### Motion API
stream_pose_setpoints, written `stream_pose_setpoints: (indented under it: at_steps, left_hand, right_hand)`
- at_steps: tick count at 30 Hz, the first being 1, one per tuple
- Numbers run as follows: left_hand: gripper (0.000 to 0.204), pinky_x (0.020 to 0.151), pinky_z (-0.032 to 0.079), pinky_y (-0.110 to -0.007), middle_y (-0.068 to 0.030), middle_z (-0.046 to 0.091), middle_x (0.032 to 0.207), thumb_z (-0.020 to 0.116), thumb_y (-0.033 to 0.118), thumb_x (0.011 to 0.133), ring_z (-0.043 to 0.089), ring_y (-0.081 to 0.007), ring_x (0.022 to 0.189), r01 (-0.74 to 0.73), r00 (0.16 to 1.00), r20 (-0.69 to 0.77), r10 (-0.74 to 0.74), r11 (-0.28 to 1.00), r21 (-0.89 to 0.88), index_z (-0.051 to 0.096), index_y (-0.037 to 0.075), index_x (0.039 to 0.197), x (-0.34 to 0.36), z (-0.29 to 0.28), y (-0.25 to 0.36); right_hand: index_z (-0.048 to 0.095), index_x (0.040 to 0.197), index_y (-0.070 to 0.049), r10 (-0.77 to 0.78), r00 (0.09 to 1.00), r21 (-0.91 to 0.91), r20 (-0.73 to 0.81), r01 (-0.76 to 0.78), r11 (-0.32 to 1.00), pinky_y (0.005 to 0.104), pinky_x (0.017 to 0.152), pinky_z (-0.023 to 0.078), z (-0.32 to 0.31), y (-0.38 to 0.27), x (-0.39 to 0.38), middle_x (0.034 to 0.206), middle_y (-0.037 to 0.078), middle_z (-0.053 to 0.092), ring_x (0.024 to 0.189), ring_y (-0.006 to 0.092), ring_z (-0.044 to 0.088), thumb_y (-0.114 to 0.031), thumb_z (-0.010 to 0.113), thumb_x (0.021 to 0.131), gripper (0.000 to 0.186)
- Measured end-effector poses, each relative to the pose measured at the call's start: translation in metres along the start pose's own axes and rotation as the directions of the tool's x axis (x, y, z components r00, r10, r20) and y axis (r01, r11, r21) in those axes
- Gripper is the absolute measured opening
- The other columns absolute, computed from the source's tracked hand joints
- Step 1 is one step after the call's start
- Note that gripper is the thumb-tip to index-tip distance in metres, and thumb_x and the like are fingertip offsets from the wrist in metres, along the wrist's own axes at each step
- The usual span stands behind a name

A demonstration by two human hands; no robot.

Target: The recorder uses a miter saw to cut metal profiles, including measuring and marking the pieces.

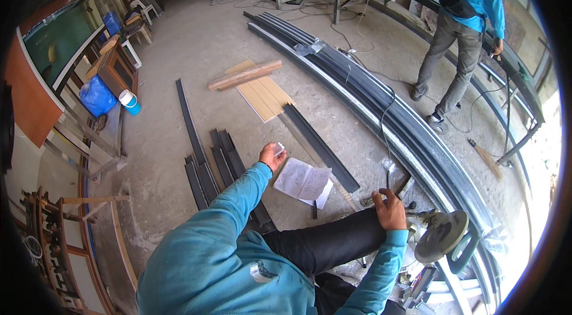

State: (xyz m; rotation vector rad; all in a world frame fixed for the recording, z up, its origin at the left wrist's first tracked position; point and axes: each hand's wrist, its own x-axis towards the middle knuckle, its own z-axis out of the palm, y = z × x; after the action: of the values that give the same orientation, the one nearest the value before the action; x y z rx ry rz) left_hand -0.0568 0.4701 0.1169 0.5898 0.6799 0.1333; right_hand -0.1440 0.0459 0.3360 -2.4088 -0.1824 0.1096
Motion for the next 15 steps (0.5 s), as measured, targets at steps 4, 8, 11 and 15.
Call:
stream_pose_setpoints:
  at_steps: [4, 8, 11, 15]
  left_hand:
    - [0.021, 0.061, 0.055, -0.037, -0.0093, 0.060, 0.084, 0.053, 0.029, 0.090, 0.061, -0.0240, 0.071, 0.015, 1.000, 0.013, -0.015, 1.000, 0.002, 0.056, 0.008, 0.094, 0.000, 0.001, -0.001]
    - [0.023, 0.067, 0.054, -0.039, -0.0092, 0.060, 0.088, 0.053, 0.030, 0.090, 0.061, -0.0245, 0.073, 0.032, 0.999, 0.031, -0.032, 0.999, 0.002, 0.055, 0.008, 0.096, 0.001, 0.000, -0.003]
    - [0.023, 0.067, 0.054, -0.039, -0.0088, 0.059, 0.088, 0.054, 0.031, 0.091, 0.061, -0.0242, 0.073, 0.030, 0.999, 0.024, -0.030, 1.000, 0.006, 0.055, 0.009, 0.096, 0.001, -0.002, -0.007]
    - [0.024, 0.071, 0.054, -0.039, -0.0085, 0.059, 0.090, 0.054, 0.032, 0.091, 0.061, -0.0243, 0.077, 0.011, 0.999, 0.030, -0.012, 1.000, 0.027, 0.055, 0.009, 0.096, 0.005, -0.011, -0.008]
  right_hand:
    - [0.063, 0.101, 0.003, 0.002, 1.000, 0.014, -0.017, -0.001, 1.000, 0.0407, 0.067, 0.049, -0.001, -0.005, -0.002, 0.073, 0.022, 0.065, 0.072, 0.0345, 0.067, -0.035, 0.059, 0.091, 0.040]
    - [0.064, 0.101, 0.002, -0.003, 1.000, 0.014, -0.023, 0.004, 1.000, 0.0414, 0.068, 0.049, -0.002, -0.005, -0.002, 0.075, 0.023, 0.066, 0.074, 0.0360, 0.067, -0.035, 0.059, 0.090, 0.039]
    - [0.062, 0.109, 0.003, -0.013, 1.000, -0.007, -0.014, 0.013, 1.000, 0.0387, 0.069, 0.050, -0.001, 0.001, -0.001, 0.070, 0.018, 0.068, 0.073, 0.0322, 0.069, -0.041, 0.058, 0.091, 0.048]
    - [0.062, 0.109, 0.003, -0.020, 0.999, -0.024, -0.031, 0.020, 1.000, 0.0386, 0.069, 0.050, 0.000, -0.001, 0.000, 0.070, 0.018, 0.068, 0.073, 0.0323, 0.069, -0.042, 0.058, 0.090, 0.048]
